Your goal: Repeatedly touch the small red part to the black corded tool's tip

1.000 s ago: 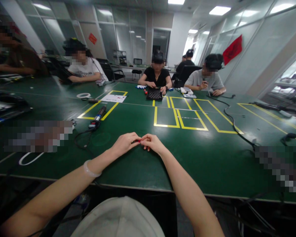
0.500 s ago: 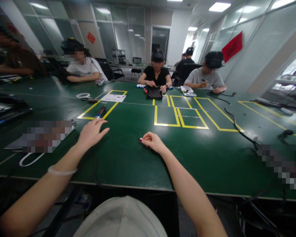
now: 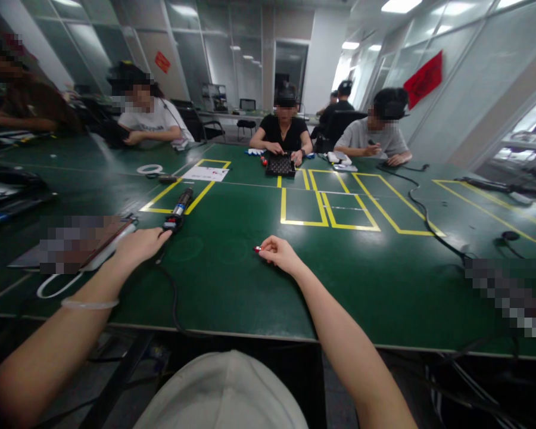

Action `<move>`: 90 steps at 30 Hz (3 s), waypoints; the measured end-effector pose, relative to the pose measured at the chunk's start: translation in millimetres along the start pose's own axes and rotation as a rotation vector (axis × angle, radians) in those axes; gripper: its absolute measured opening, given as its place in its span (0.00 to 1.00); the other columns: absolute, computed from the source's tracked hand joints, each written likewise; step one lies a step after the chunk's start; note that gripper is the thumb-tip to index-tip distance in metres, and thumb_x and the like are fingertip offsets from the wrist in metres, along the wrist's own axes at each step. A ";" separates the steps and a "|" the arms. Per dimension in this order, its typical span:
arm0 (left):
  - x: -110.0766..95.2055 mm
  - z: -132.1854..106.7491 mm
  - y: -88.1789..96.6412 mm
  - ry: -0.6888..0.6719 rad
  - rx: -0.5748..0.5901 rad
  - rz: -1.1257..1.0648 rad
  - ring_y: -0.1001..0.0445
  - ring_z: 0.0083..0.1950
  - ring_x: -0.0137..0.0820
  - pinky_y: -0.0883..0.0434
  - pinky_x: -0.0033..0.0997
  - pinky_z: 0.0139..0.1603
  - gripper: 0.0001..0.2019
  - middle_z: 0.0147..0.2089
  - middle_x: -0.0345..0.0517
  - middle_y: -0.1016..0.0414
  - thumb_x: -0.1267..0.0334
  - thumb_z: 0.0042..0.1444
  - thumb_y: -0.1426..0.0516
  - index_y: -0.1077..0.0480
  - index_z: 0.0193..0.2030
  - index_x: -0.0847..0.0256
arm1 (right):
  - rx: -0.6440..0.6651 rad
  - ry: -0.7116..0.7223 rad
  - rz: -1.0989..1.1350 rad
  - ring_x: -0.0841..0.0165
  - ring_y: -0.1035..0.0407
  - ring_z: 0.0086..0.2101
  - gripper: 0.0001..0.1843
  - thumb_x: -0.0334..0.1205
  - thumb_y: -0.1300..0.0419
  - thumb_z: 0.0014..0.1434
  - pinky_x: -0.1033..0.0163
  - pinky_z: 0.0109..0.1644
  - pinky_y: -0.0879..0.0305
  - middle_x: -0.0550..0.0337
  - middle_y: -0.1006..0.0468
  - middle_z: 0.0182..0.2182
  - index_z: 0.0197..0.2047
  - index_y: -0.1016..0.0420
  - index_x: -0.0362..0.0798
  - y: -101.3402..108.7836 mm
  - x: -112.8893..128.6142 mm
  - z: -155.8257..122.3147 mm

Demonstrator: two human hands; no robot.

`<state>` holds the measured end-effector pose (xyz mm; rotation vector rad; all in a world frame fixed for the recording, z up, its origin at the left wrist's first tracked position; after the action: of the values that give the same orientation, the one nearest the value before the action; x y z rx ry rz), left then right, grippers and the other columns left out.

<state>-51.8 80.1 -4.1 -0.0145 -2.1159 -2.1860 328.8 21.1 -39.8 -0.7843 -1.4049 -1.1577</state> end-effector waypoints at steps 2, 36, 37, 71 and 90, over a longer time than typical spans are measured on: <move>-7.6 8.6 -0.6 -0.055 0.018 -0.009 0.25 0.43 0.49 0.31 0.42 0.40 0.30 0.42 0.60 0.23 0.42 0.60 0.60 0.25 0.42 0.61 | -0.001 0.006 0.002 0.76 0.36 0.21 0.16 0.44 0.35 0.50 0.72 0.18 0.45 0.64 0.29 0.24 0.37 0.33 0.45 0.7 -0.8 0.4; -232.5 -148.3 28.3 -0.830 -0.155 -0.159 0.26 0.37 0.35 0.32 0.32 0.35 0.18 0.36 0.50 0.25 0.56 0.64 0.54 0.27 0.34 0.62 | 0.074 0.207 -0.471 0.73 0.36 0.24 0.07 0.36 0.38 0.51 0.68 0.29 0.42 0.63 0.27 0.25 0.35 0.29 0.45 -9.4 16.0 -5.7; -232.4 -148.7 28.7 -0.834 -0.156 -0.159 0.26 0.37 0.35 0.32 0.32 0.36 0.18 0.36 0.50 0.25 0.56 0.64 0.54 0.27 0.34 0.62 | 0.082 0.199 -0.467 0.73 0.36 0.24 0.07 0.37 0.37 0.51 0.68 0.29 0.42 0.63 0.26 0.25 0.35 0.28 0.45 -9.0 16.7 -6.0; -227.4 -108.5 34.5 -0.717 -0.159 -0.455 0.52 0.70 0.45 0.47 0.48 0.67 0.25 0.69 0.49 0.46 0.46 0.57 0.46 0.34 0.58 0.55 | 0.020 0.162 -0.293 0.70 0.30 0.28 0.05 0.35 0.41 0.53 0.67 0.34 0.36 0.59 0.23 0.28 0.33 0.26 0.43 -14.4 23.0 -7.6; -190.4 -53.3 27.9 -0.449 -0.067 -0.206 0.32 0.54 0.45 0.31 0.44 0.48 0.20 0.68 0.42 0.46 0.47 0.51 0.46 0.29 0.50 0.47 | 0.009 0.139 -0.223 0.68 0.26 0.33 0.10 0.36 0.44 0.57 0.63 0.42 0.32 0.58 0.21 0.32 0.40 0.25 0.44 -2.4 12.3 -6.1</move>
<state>143.1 38.4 7.4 -0.3373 -2.3532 -2.5724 326.3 12.9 -28.8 -0.5391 -1.4050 -1.3493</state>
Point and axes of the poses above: each hand's wrist, its own z-axis towards the middle knuckle, its own y-axis out of the back of the hand, x = y × z, the point moved 7 cm from there along z, towards the middle knuckle
